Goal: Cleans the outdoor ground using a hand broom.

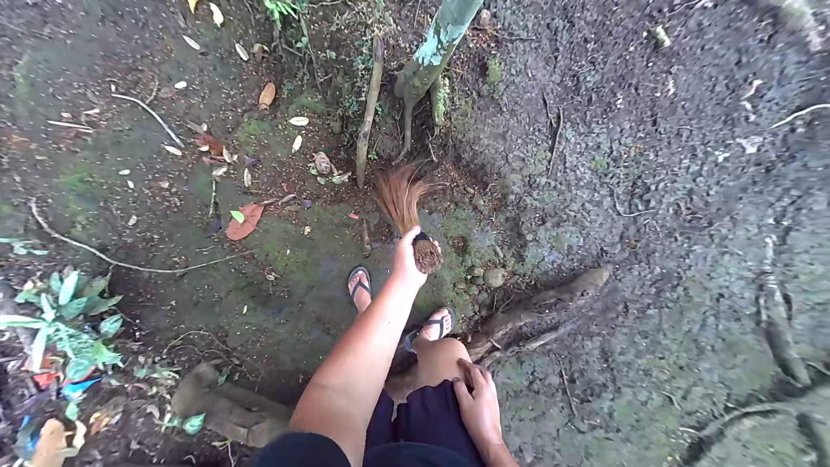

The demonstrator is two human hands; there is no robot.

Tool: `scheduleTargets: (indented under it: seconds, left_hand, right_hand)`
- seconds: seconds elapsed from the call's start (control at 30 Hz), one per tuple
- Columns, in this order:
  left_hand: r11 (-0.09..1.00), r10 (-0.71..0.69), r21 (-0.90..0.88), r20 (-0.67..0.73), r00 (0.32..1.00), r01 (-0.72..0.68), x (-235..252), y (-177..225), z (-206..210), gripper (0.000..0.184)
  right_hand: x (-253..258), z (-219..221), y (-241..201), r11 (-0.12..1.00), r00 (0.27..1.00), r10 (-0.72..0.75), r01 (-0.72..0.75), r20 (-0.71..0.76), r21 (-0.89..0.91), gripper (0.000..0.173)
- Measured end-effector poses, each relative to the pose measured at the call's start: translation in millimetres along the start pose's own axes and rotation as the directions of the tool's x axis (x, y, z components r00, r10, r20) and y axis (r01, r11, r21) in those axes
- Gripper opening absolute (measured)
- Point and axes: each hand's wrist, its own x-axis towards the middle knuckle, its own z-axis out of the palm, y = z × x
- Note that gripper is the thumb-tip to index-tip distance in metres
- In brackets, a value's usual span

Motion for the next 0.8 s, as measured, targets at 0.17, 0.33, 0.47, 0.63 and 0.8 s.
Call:
scheduleTargets:
  seconds: [0.17, 0.33, 0.47, 0.63, 0.8]
  left_hand:
    - [0.988, -0.034, 0.148, 0.009, 0.999, 0.032, -73.7, -60.4, -9.4, 0.081]
    - [0.971, -0.234, -0.035, 0.093, 0.968, 0.238, -91.9, -30.3, -37.4, 0.042]
    - [0.976, -0.189, -0.119, -0.04, 0.981, 0.183, -58.8, 57.5, -90.9, 0.031]
    - [0.982, 0.109, -0.121, -0.25, 0.962, -0.143, -56.7, 130.8, -148.4, 0.024]
    - [0.968, 0.241, -0.033, -0.118, 0.963, -0.247, -96.0, 88.7, -153.5, 0.07]
  right_hand:
    - [4.8, -5.0, -4.5, 1.0, 1.0, 0.024, -0.024, -0.003, 0.012, 0.043]
    - [14.6, -6.1, -13.9, 1.0, 0.999, -0.005, 0.006, 0.034, -0.018, 0.044]
    - [23.0, -6.9, -21.5, 0.999, 0.998, -0.016, 0.019, 0.057, -0.039, 0.044]
    - [25.7, -14.0, -23.9, 0.996, 0.999, -0.029, 0.033, 0.045, -0.079, 0.043]
    - [29.2, -22.6, -42.7, 0.995, 0.996, -0.074, 0.077, 0.04, -0.058, 0.045]
